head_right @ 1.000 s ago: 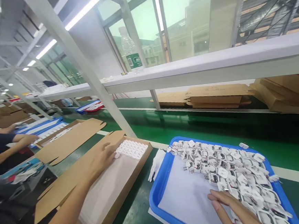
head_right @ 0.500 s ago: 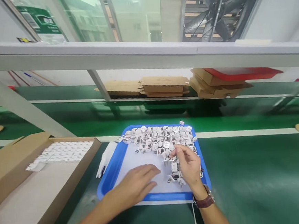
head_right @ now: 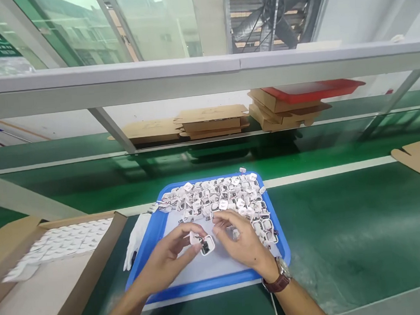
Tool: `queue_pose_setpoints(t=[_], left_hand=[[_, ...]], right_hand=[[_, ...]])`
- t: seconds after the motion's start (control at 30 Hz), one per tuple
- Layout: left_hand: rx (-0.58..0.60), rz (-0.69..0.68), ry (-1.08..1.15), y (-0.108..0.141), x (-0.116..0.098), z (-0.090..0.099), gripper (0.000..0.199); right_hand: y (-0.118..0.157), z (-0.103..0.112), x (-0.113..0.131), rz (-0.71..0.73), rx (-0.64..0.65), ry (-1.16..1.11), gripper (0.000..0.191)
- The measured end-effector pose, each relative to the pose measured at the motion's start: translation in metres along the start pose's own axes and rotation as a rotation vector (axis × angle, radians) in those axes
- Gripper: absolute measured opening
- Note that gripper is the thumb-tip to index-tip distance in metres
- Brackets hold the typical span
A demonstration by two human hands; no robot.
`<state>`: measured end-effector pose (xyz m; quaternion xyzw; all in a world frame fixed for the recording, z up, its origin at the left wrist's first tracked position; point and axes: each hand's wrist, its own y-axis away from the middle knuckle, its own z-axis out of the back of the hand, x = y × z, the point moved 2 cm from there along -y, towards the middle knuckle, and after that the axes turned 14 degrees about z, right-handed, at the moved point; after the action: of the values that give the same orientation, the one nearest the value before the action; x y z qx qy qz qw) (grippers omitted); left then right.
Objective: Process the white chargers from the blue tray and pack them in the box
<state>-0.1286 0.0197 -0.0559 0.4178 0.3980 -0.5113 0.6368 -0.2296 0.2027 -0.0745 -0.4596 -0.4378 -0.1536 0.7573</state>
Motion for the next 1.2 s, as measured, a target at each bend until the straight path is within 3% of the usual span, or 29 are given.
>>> queue_pose_setpoints(t=[0.13,0.23,0.37,0.5,0.63,0.77,1.07,1.2], left_hand=[[-0.091,0.05,0.295,0.002,0.01,0.009,0.042],[-0.122,0.12,0.432,-0.001,0.022,0.0,0.044],[-0.006,0.216,0.544,-0.001,0.031,-0.012,0.035],[0.015,0.12,0.41,0.005,0.031,-0.014,0.034],[-0.141,0.003,0.134,0.011,0.035,-0.014,0.028],[-0.232,0.034,0.172,0.014,0.041,-0.015,0.025],[-0.2,0.019,0.345,0.015,0.041,-0.022,0.026],[-0.231,0.027,0.477,0.012,0.041,-0.023,0.02]], right_hand=[[0.003,-0.014,0.007,0.06,0.197,-0.038,0.041],[0.006,-0.019,0.002,0.076,0.158,-0.052,0.032],[0.011,-0.019,-0.006,0.039,0.134,-0.067,0.034],[0.01,-0.018,-0.004,0.038,0.245,-0.073,0.044],[0.006,-0.018,0.002,0.115,0.346,-0.024,0.037],[0.005,-0.018,0.002,0.179,0.301,0.055,0.031],[0.005,-0.028,0.01,0.31,0.161,0.119,0.029],[0.009,-0.033,0.013,0.329,0.175,0.127,0.024]])
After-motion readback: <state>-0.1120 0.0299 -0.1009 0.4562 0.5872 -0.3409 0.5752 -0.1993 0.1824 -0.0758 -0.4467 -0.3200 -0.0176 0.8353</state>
